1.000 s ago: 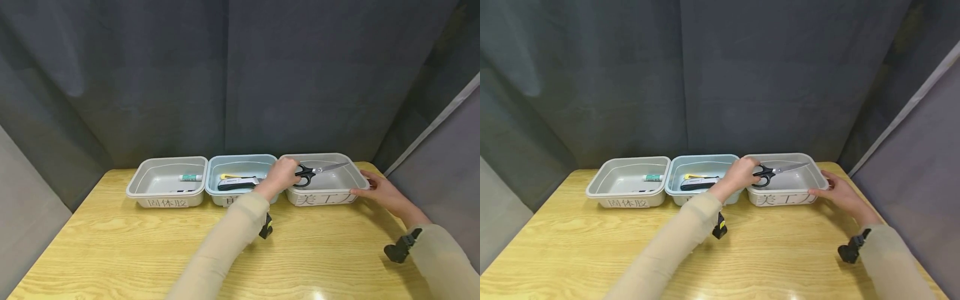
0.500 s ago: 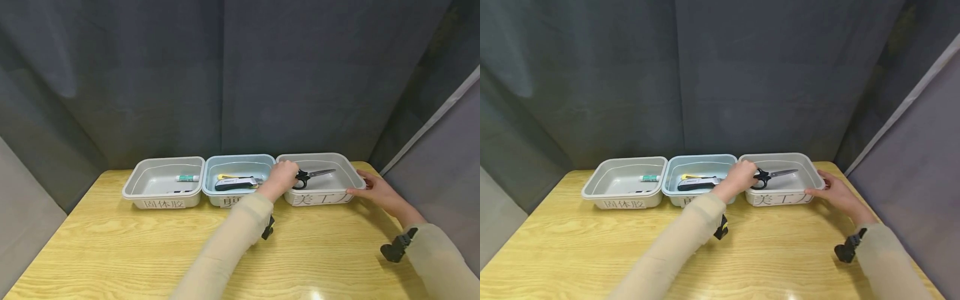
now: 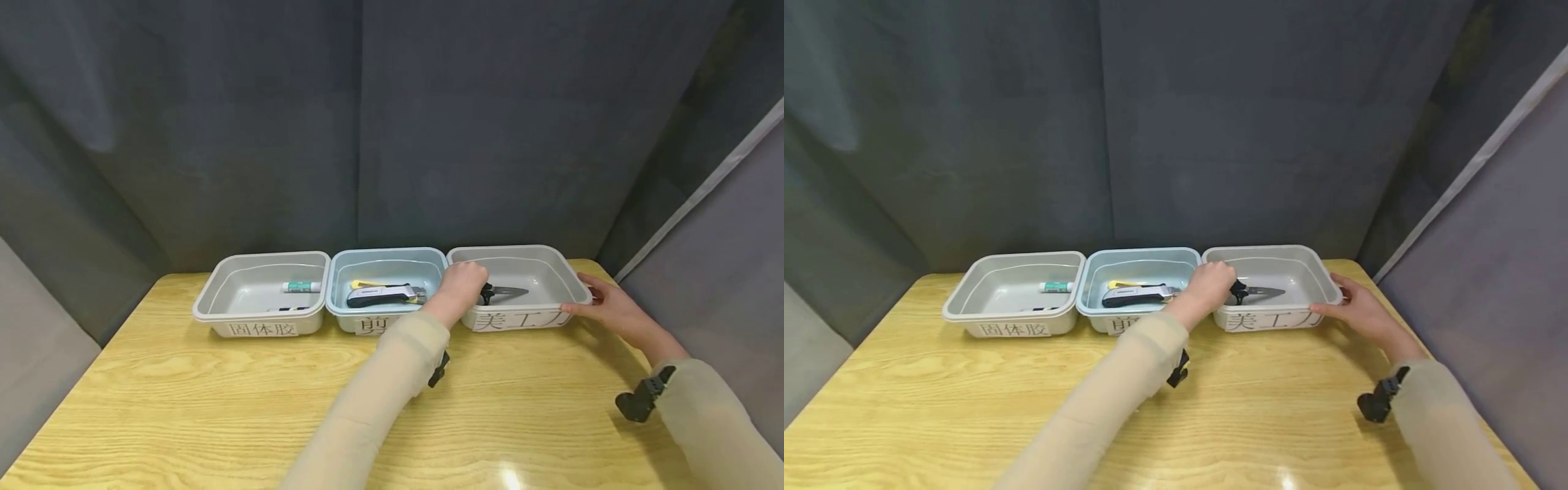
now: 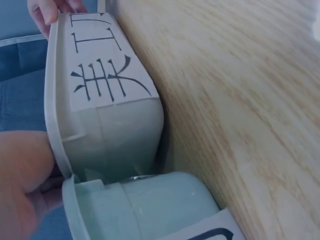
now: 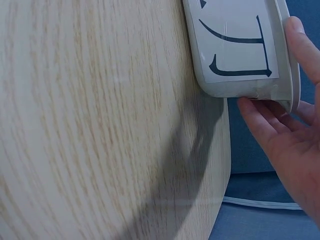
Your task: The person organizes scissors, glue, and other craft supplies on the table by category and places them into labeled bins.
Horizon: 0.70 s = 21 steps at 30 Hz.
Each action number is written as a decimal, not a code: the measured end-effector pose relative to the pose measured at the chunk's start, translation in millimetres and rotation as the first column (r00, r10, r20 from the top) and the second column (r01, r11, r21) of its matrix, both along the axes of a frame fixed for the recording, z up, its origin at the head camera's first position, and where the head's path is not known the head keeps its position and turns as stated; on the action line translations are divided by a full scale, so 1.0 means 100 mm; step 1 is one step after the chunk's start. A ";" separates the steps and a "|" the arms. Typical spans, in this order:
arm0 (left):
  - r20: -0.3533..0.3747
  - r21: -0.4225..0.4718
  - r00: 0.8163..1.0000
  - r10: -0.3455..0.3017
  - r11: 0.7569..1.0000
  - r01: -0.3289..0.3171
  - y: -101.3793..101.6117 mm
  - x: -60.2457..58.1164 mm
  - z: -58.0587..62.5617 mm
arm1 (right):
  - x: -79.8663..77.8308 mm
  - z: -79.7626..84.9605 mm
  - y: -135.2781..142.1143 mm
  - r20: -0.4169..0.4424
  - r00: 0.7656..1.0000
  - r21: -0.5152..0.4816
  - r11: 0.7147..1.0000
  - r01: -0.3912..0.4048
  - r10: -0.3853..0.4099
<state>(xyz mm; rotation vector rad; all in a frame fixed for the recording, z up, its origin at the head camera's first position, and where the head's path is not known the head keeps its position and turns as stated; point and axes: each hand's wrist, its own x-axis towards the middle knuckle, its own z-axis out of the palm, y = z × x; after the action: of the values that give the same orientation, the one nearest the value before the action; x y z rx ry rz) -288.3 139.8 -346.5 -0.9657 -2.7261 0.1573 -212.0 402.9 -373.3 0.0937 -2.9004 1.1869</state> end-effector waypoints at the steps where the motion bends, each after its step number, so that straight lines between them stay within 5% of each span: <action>1: 0.002 0.001 1.000 0.000 1.000 0.000 0.00 -0.01 0.00 | 0.00 0.00 0.00 0.002 1.000 -0.001 1.000 -0.001 0.001; 9: 0.074 0.084 0.997 0.006 0.996 -0.013 -0.04 -0.01 -0.03 | 0.01 0.00 0.00 0.018 1.000 0.031 0.999 0.012 -0.012; 21: 0.185 0.195 0.978 -0.092 0.979 0.055 -0.27 0.04 0.09 | 0.03 0.01 -0.01 0.012 1.000 -0.008 1.000 -0.005 0.005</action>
<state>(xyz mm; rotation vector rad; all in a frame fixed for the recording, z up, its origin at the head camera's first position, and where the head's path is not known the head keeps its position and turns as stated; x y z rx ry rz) -284.5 112.5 -337.0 -1.0755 -2.8072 -0.2175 -208.5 402.2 -372.1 0.0947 -2.9068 1.2037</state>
